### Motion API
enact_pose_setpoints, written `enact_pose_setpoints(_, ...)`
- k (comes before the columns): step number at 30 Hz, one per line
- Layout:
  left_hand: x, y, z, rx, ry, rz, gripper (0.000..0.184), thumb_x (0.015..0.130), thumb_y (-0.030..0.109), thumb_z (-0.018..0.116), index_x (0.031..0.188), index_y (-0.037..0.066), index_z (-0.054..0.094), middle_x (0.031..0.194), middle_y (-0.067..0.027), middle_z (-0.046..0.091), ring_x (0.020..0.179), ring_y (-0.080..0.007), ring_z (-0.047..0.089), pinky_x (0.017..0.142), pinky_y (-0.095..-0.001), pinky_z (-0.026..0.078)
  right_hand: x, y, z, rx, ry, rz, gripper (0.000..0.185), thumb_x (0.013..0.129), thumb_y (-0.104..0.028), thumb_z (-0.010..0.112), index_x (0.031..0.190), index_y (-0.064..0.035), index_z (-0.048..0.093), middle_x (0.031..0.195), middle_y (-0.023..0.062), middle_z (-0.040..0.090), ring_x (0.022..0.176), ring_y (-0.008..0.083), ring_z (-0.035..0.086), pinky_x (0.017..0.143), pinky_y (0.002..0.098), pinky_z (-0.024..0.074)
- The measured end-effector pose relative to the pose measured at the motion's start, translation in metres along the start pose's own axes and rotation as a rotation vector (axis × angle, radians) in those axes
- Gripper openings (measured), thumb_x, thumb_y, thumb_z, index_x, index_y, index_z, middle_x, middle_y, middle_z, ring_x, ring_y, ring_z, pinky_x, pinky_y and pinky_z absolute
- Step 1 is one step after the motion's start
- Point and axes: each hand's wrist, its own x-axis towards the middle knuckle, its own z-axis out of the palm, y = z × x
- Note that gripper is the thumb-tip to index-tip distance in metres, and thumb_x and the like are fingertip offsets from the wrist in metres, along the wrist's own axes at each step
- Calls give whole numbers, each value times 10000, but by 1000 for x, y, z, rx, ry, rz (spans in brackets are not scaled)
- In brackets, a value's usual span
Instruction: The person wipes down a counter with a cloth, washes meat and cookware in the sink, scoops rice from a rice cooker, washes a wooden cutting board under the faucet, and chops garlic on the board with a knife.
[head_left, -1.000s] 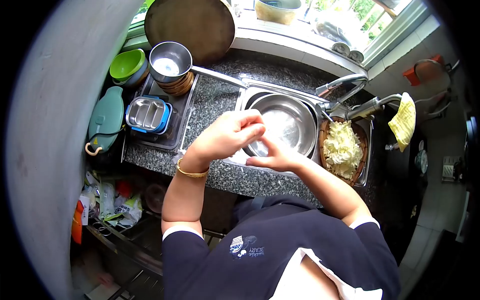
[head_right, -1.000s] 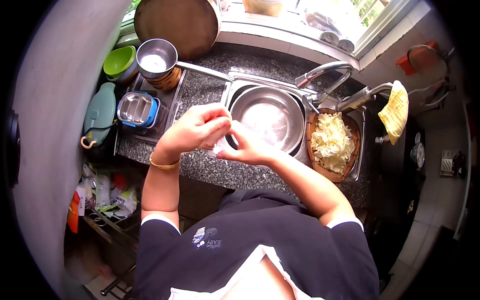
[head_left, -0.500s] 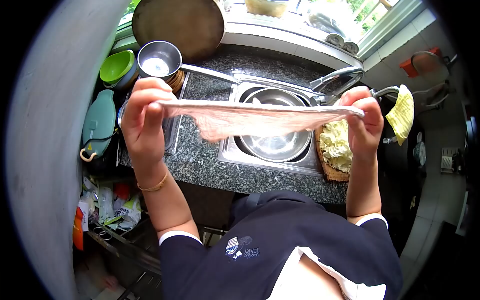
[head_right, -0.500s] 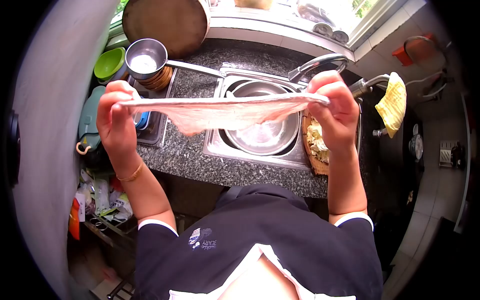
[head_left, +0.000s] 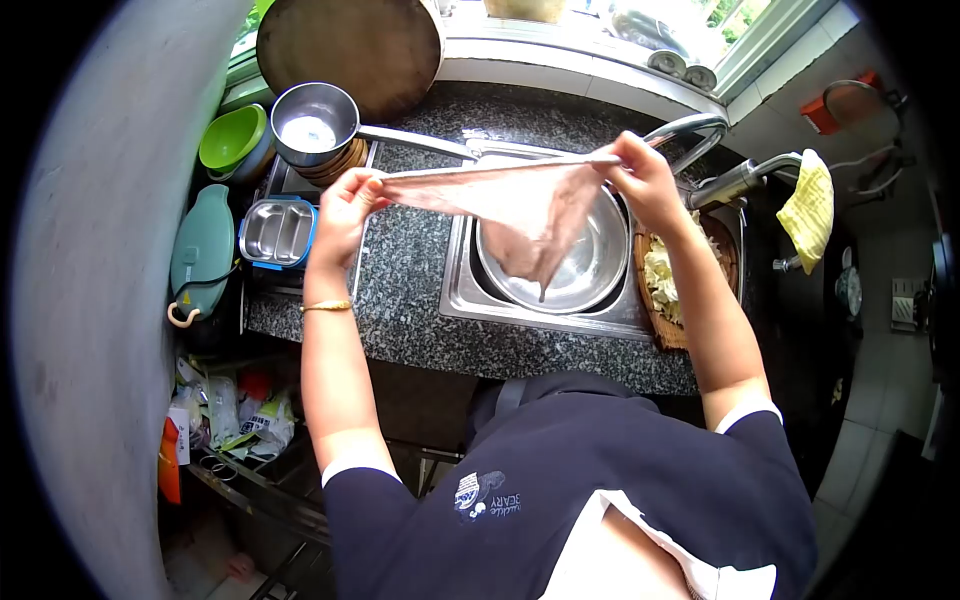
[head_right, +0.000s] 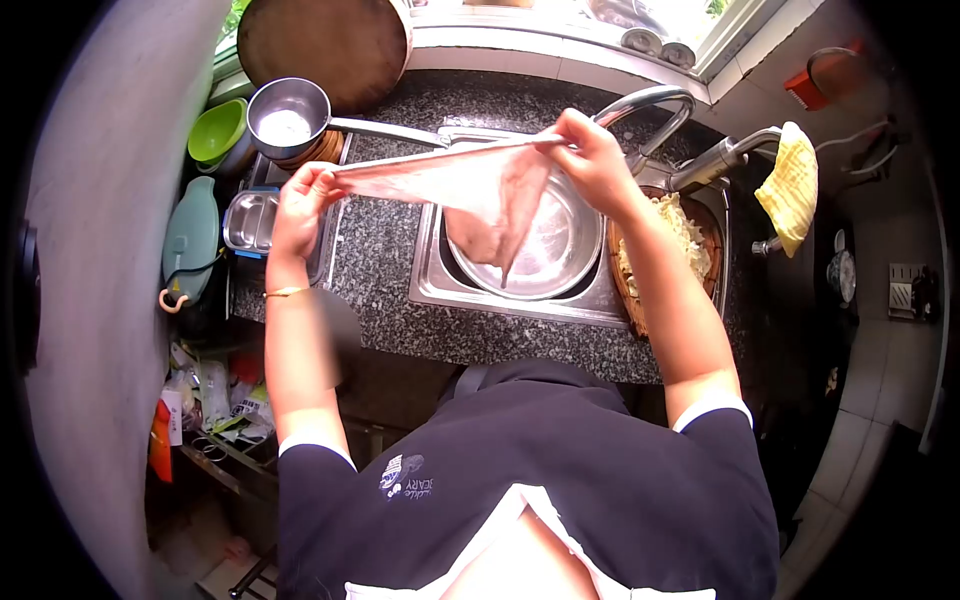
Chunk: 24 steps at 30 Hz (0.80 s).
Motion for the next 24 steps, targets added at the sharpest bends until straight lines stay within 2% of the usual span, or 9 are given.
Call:
enact_pose_setpoints(4,-10,26,-29,-21,123,183,216,886,227,589,990,40,617,905,-34,652,831,-104,609,776,-243,476,11,-10,32,329,-72,-118,65,878,-64,590,881,-10,553,878,51,620,814,88,574,740,227,471)
enact_pose_setpoints(5,-20,36,-37,17,149,177,238,889,224,586,1007,19,613,943,-51,651,855,-108,609,793,-251,476,9,-17,37,243,-90,-110,81,877,-66,592,890,-3,544,900,73,622,868,105,584,790,251,480)
enact_pose_setpoints(9,-79,43,-67,1,72,277,255,904,186,559,1013,-41,592,1019,-174,633,1078,-304,567,970,-393,424,-13,-22,63,-39,-152,-330,130,768,14,669,771,-16,542,881,114,648,844,191,630,751,304,500)
enact_pose_setpoints(10,-99,33,-76,9,67,250,262,886,198,588,988,-43,607,1035,-181,636,1089,-301,560,988,-408,400,-20,-20,73,-51,-194,-436,139,742,14,680,766,-29,550,866,109,655,822,201,640,726,309,503)
enact_pose_setpoints(12,-139,10,-80,73,77,151,231,859,187,627,939,-29,641,1057,-177,637,1085,-279,564,999,-395,380,-46,4,100,-74,-329,-332,154,714,5,694,760,-46,556,854,97,656,795,220,641,713,319,504)
enact_pose_setpoints(14,-192,-39,-90,62,179,-218,210,833,169,659,920,-22,663,1078,-157,636,1077,-235,568,987,-359,384,-74,31,126,-77,-432,-418,147,710,-36,698,765,-70,565,803,91,642,746,243,632,685,337,501)
enact_pose_setpoints(17,-250,-79,-74,263,1,-559,185,824,105,656,960,-20,666,1072,-111,643,1008,-155,574,926,-292,414,-122,66,146,-256,-806,-324,125,761,-159,650,768,-76,556,725,113,597,706,305,604,642,398,480)
enact_pose_setpoints(21,-286,-102,-58,251,-170,-683,174,834,71,631,986,-8,662,961,-28,666,868,-83,576,821,-247,446,-156,87,153,-181,-1025,-245,162,777,-202,612,779,-72,514,710,131,583,713,345,594,626,440,460)
enact_pose_setpoints(24,-268,-102,-65,164,-15,-742,142,834,60,626,956,-3,664,916,-15,667,842,-78,571,797,-239,449,-147,85,154,-165,-1040,-115,169,787,-208,620,816,-70,526,745,143,591,720,356,590,642,431,462)
